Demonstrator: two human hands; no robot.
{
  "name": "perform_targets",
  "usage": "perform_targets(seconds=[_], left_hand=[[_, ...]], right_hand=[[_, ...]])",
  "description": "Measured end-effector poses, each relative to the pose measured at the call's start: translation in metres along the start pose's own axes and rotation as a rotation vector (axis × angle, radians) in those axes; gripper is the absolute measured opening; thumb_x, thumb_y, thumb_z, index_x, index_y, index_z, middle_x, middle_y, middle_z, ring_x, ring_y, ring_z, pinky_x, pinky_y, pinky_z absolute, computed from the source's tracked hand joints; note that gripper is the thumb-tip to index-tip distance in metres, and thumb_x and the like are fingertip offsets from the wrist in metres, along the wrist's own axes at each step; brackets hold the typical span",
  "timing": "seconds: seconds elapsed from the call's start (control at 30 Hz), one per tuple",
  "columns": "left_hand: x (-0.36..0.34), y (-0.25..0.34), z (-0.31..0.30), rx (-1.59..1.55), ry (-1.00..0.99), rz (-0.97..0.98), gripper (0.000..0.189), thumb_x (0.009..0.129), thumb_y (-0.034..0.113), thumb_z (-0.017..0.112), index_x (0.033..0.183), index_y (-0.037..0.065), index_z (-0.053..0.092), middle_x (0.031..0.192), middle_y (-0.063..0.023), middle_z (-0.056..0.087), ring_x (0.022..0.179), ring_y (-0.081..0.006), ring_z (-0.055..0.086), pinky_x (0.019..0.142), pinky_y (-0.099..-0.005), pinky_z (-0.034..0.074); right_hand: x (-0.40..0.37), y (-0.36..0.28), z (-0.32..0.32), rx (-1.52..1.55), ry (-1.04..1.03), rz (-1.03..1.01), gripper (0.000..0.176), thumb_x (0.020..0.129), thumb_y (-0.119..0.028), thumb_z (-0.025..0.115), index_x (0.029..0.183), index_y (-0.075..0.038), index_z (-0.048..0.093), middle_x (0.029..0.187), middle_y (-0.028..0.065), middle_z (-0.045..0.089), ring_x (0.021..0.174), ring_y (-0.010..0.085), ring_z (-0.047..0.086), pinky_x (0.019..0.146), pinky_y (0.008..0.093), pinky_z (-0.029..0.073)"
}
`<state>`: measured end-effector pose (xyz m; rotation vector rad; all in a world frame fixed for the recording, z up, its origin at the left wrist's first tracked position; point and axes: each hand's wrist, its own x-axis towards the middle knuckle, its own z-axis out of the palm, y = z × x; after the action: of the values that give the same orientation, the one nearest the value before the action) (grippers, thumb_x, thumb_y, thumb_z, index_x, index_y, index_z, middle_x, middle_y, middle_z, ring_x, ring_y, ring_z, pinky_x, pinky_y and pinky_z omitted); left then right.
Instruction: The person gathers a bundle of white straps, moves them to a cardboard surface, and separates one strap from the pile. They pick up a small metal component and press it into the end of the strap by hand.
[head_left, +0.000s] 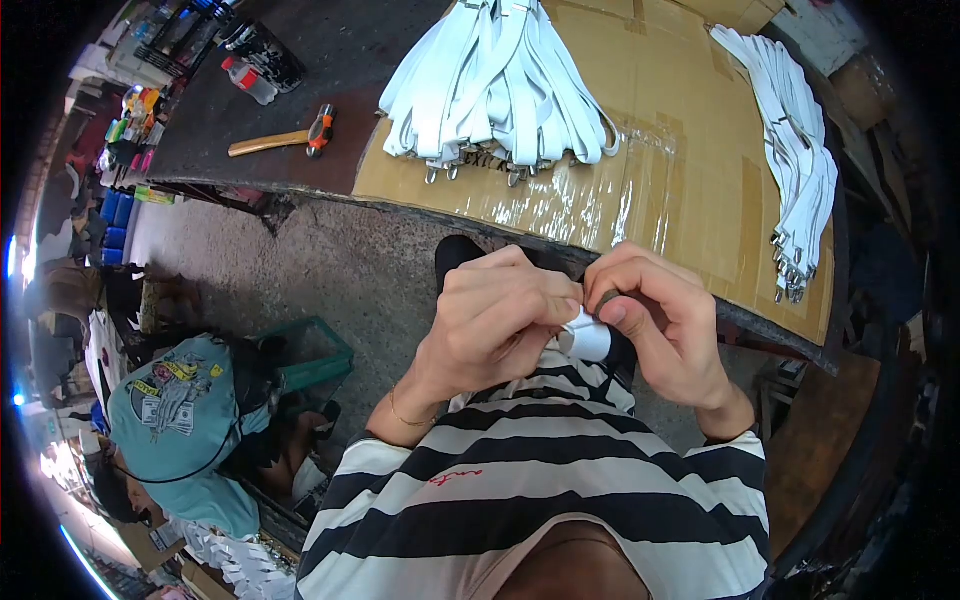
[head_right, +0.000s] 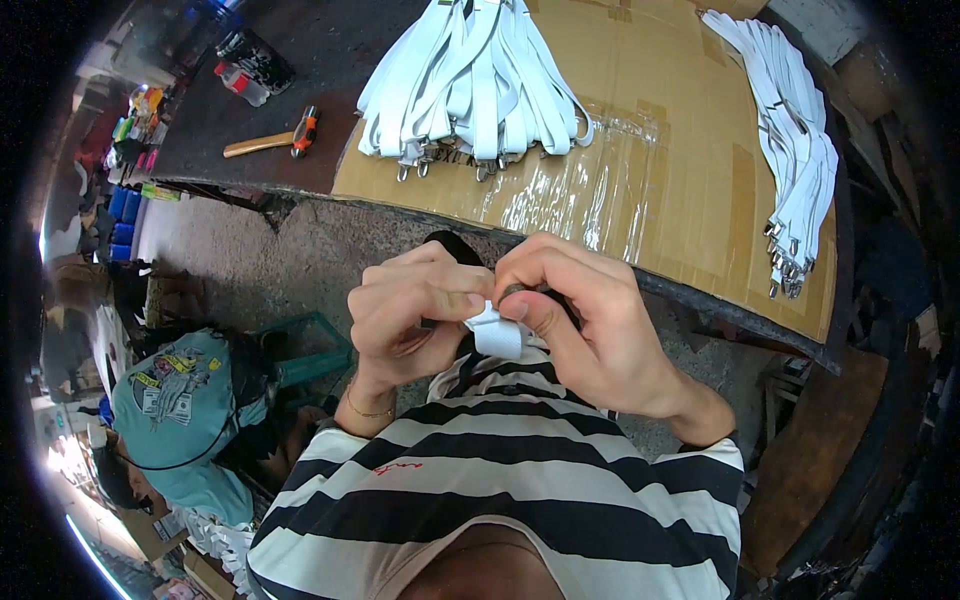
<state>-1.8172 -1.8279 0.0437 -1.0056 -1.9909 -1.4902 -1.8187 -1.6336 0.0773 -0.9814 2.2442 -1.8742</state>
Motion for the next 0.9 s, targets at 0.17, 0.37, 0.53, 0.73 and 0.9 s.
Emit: perform_targets(seconds=[0.17,0.37,0.53,0.73,0.9], left_hand=[[-0.001,-0.002,0.002,-0.039,0.033,0.014,0.027,0.057,-0.014,0.064,0.079,0.001,0.062,0.079,-0.0099,0.069,0.067,-0.0198,0.067,0.058,-0.0274,0.047],[-0.002,-0.004,0.003,-0.072,0.038,0.001,0.027,0.057,-0.015,0.063,0.079,0.001,0.062,0.081,-0.0111,0.07,0.068,-0.0199,0.068,0.058,-0.0272,0.048],[-0.001,-0.003,0.003,-0.061,0.016,-0.006,0.026,0.057,-0.013,0.064,0.079,0.001,0.063,0.081,-0.0112,0.07,0.068,-0.0205,0.068,0.058,-0.0273,0.048],[0.0,-0.002,0.002,-0.053,-0.004,-0.007,0.025,0.059,-0.011,0.066,0.08,0.001,0.063,0.079,-0.0101,0.069,0.067,-0.0206,0.067,0.057,-0.0272,0.047],[0.003,0.003,0.0,-0.017,-0.057,-0.022,0.026,0.062,-0.01,0.067,0.084,0.001,0.062,0.072,-0.0073,0.065,0.06,-0.0202,0.063,0.052,-0.0278,0.043]], right_hand=[[-0.004,-0.003,-0.006,0.233,-0.02,0.192,0.007,0.089,-0.001,0.059,0.09,0.006,0.06,0.089,0.0115,0.06,0.078,0.0149,0.057,0.069,0.0254,0.046],[-0.003,-0.004,-0.012,0.19,-0.029,0.15,0.01,0.088,-0.003,0.062,0.093,0.006,0.063,0.091,0.011,0.061,0.079,0.0154,0.058,0.069,0.0252,0.046],[-0.001,-0.005,-0.011,0.095,-0.033,0.103,0.008,0.084,-0.001,0.064,0.09,0.005,0.065,0.088,0.0121,0.063,0.076,0.0206,0.062,0.069,0.029,0.048],[0.0,-0.005,-0.011,0.07,-0.051,0.079,0.007,0.084,0.001,0.063,0.089,0.005,0.065,0.086,0.0117,0.064,0.074,0.0208,0.062,0.067,0.0293,0.048],[0.001,-0.003,-0.011,0.108,-0.051,0.137,0.007,0.085,0.0,0.062,0.089,0.005,0.064,0.085,0.0112,0.064,0.072,0.0194,0.061,0.066,0.029,0.048]])
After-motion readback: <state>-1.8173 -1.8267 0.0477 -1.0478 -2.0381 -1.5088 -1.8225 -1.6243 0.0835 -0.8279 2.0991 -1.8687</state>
